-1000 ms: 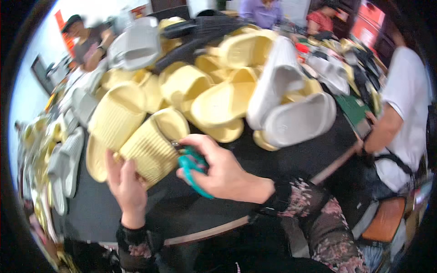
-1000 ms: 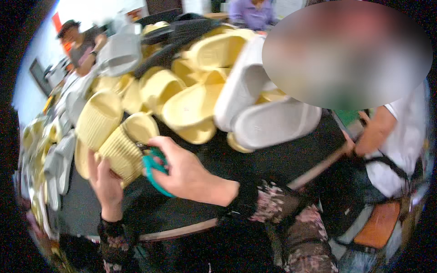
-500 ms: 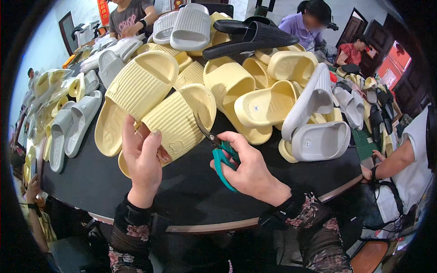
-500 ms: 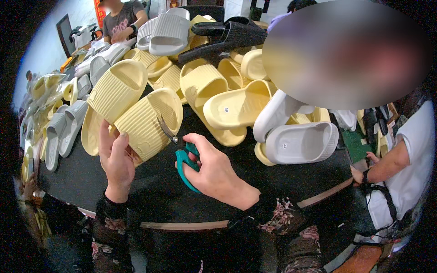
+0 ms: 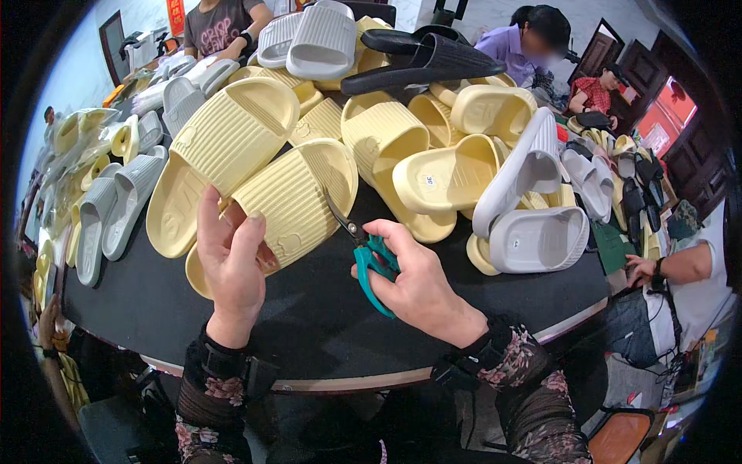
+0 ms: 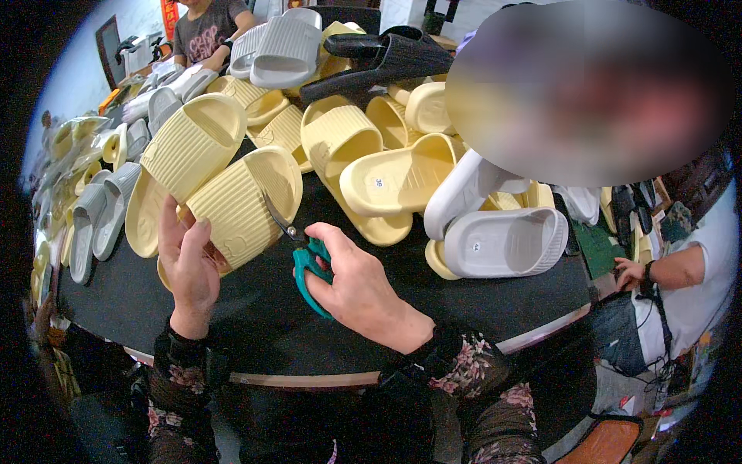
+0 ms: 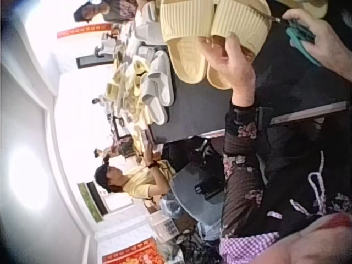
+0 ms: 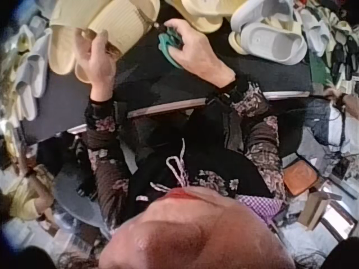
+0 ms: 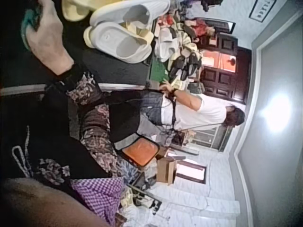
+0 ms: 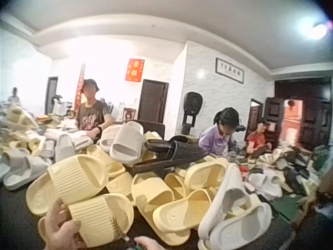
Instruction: The recorder uses a tool to trim or process molded foam sandals at a workshop table.
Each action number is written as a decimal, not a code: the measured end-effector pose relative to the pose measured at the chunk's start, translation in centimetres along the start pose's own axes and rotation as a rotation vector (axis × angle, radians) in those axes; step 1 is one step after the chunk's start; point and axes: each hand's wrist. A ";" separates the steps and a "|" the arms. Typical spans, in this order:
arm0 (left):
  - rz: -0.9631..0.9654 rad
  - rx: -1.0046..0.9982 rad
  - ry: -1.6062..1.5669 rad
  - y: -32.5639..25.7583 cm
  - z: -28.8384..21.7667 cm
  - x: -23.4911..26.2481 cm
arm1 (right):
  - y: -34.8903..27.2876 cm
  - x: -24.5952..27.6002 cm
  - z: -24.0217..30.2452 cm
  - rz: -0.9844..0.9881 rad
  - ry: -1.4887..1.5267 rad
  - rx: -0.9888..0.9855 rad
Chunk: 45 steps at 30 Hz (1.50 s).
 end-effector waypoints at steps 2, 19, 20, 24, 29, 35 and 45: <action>0.051 0.016 0.072 0.0 -0.1 0.4 | 0.0 -0.1 -0.2 -0.011 0.001 0.030; 0.094 -0.025 0.236 -0.3 -0.4 0.2 | 0.1 -0.1 -0.1 -0.059 -0.008 -0.025; 0.121 -0.033 0.249 -0.4 -0.6 0.2 | 0.1 -0.1 0.0 -0.066 -0.018 -0.004; 0.108 -0.082 0.232 -0.7 0.3 0.1 | 0.0 -0.1 -0.1 -0.076 -0.033 0.016; 0.125 0.062 0.218 -1.1 0.5 0.4 | -0.4 -0.4 -0.7 -0.102 0.086 -0.013; 0.040 0.123 -0.121 2.1 0.9 1.3 | -0.1 -1.0 -0.6 -0.150 0.252 -0.051; 0.025 0.229 -0.314 4.4 2.9 3.5 | 0.1 -1.4 0.4 -0.150 0.311 -0.022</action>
Point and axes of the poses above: each hand's wrist, its own y-axis towards the middle knuckle, its own x-axis out of the back of the hand, z = x × y, and after that the axes turned 4 degrees about y, right-handed
